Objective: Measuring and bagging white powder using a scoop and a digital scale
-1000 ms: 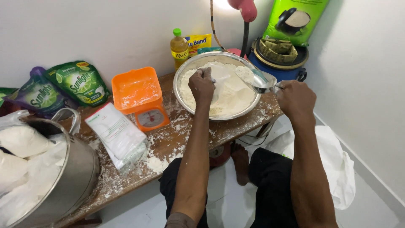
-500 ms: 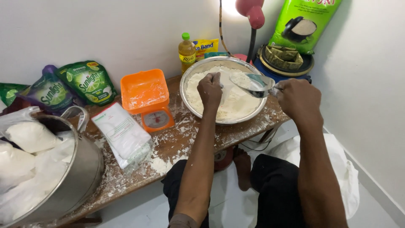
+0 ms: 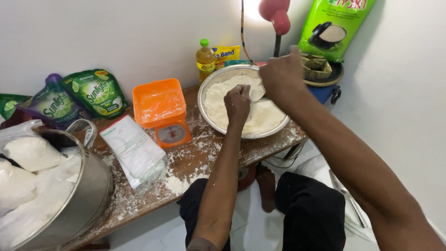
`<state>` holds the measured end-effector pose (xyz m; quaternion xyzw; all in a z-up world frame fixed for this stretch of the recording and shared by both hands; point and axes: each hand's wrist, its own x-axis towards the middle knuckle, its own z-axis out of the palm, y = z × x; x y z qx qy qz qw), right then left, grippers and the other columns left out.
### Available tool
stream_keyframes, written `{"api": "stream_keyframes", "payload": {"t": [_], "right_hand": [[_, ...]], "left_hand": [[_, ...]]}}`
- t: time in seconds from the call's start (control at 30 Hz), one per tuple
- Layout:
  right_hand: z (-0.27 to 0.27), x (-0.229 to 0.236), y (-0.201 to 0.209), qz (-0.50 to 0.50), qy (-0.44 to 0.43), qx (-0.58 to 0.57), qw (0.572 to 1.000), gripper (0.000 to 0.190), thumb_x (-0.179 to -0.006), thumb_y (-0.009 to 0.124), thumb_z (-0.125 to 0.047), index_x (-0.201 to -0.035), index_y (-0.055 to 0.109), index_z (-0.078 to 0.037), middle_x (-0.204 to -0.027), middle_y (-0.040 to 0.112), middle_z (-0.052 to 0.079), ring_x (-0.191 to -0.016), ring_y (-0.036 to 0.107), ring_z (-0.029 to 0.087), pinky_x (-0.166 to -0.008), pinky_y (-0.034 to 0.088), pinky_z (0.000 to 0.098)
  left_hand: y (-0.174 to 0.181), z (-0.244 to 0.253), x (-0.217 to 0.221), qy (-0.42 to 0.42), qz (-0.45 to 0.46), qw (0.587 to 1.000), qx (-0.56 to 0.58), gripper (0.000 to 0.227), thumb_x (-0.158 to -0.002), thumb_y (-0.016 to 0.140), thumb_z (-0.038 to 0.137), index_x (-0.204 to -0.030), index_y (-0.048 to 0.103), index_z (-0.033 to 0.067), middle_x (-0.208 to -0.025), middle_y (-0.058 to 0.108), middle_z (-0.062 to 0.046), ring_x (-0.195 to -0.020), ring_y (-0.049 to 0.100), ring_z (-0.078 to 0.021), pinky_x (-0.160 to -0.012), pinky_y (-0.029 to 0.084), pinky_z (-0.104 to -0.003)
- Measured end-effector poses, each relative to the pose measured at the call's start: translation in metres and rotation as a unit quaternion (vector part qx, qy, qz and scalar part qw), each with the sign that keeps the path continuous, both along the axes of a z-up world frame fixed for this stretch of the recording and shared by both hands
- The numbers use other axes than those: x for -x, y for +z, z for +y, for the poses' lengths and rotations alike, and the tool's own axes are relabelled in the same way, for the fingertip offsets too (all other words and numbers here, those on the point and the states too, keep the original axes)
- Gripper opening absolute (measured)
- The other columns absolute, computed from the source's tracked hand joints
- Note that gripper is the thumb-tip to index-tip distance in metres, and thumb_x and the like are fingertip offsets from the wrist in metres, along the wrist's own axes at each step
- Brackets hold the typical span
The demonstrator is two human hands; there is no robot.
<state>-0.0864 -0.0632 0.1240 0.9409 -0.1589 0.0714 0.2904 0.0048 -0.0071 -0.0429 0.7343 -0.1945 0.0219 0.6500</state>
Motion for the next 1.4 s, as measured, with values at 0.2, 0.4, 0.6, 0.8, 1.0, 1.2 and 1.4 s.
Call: {"api": "stream_keyframes", "payload": {"t": [0.2, 0.4, 0.6, 0.8, 1.0, 1.2, 1.4], "right_hand": [[0.034, -0.006, 0.011, 0.031, 0.054, 0.157, 0.986, 0.018, -0.090, 0.069, -0.021, -0.079, 0.077, -0.032, -0.069, 0.078, 0.004, -0.057, 0.055, 0.016, -0.096, 0.029, 0.0436], [0.033, 0.006, 0.027, 0.026, 0.030, 0.201, 0.979, 0.013, -0.090, 0.075, -0.026, -0.077, 0.076, -0.027, -0.059, 0.070, -0.001, -0.055, 0.046, 0.012, -0.093, 0.028, 0.0378], [0.014, 0.015, 0.031, -0.004, -0.011, 0.212, 0.977, 0.011, -0.088, 0.073, -0.028, -0.078, 0.078, -0.026, -0.069, 0.074, 0.001, -0.062, 0.050, 0.012, -0.091, 0.030, 0.0380], [-0.059, 0.049, -0.001, -0.117, -0.065, 0.062, 0.989, 0.028, -0.105, 0.057, -0.028, -0.090, 0.080, -0.028, -0.080, 0.080, 0.002, -0.064, 0.069, 0.023, -0.094, 0.034, 0.0468], [-0.064, 0.045, -0.084, -0.066, -0.094, -0.054, 0.992, 0.024, -0.088, 0.063, -0.006, -0.081, 0.081, -0.020, -0.070, 0.075, 0.002, -0.072, 0.076, 0.028, -0.087, 0.033, 0.0495], [-0.061, 0.020, -0.181, -0.087, -0.051, -0.126, 0.987, 0.018, -0.089, 0.066, -0.009, -0.085, 0.082, -0.016, -0.079, 0.077, 0.007, -0.079, 0.076, 0.028, -0.078, 0.046, 0.0445], [-0.045, 0.007, -0.161, -0.047, -0.057, -0.130, 0.989, 0.019, -0.088, 0.065, -0.005, -0.085, 0.082, -0.013, -0.080, 0.074, 0.013, -0.077, 0.074, 0.034, -0.085, 0.035, 0.0519]], "left_hand": [[0.029, 0.017, 0.013, -0.036, 0.102, 0.989, 0.101, 0.019, -0.095, 0.065, 0.010, -0.096, 0.075, -0.0058, -0.066, 0.068, -0.008, -0.048, 0.054, -0.0120, -0.046, 0.046, -0.027], [0.027, 0.015, 0.011, -0.027, 0.125, 0.987, 0.096, 0.019, -0.096, 0.066, 0.012, -0.095, 0.076, -0.0045, -0.061, 0.066, -0.007, -0.047, 0.054, -0.0133, -0.045, 0.048, -0.027], [0.024, 0.013, 0.008, -0.024, 0.117, 0.988, 0.100, 0.019, -0.096, 0.066, 0.012, -0.097, 0.076, -0.0047, -0.060, 0.066, -0.007, -0.043, 0.052, -0.0125, -0.042, 0.045, -0.026], [0.035, 0.021, 0.010, 0.004, 0.095, 0.991, 0.096, 0.021, -0.097, 0.064, 0.015, -0.097, 0.075, -0.0035, -0.066, 0.068, -0.007, -0.047, 0.055, -0.0122, -0.044, 0.049, -0.025], [0.027, 0.012, 0.005, 0.052, 0.042, 0.994, 0.081, 0.022, -0.094, 0.067, 0.022, -0.084, 0.075, 0.0031, -0.050, 0.063, -0.011, -0.041, 0.062, -0.0188, -0.048, 0.050, -0.031], [0.031, 0.015, 0.003, 0.060, 0.048, 0.995, 0.056, 0.025, -0.092, 0.067, 0.023, -0.078, 0.073, 0.0034, -0.046, 0.059, -0.010, -0.040, 0.060, -0.0194, -0.049, 0.050, -0.034], [0.039, 0.017, 0.008, 0.054, 0.028, 0.995, 0.082, 0.023, -0.090, 0.066, 0.021, -0.078, 0.073, 0.0040, -0.045, 0.060, -0.009, -0.036, 0.060, -0.0152, -0.044, 0.049, -0.028]]}}
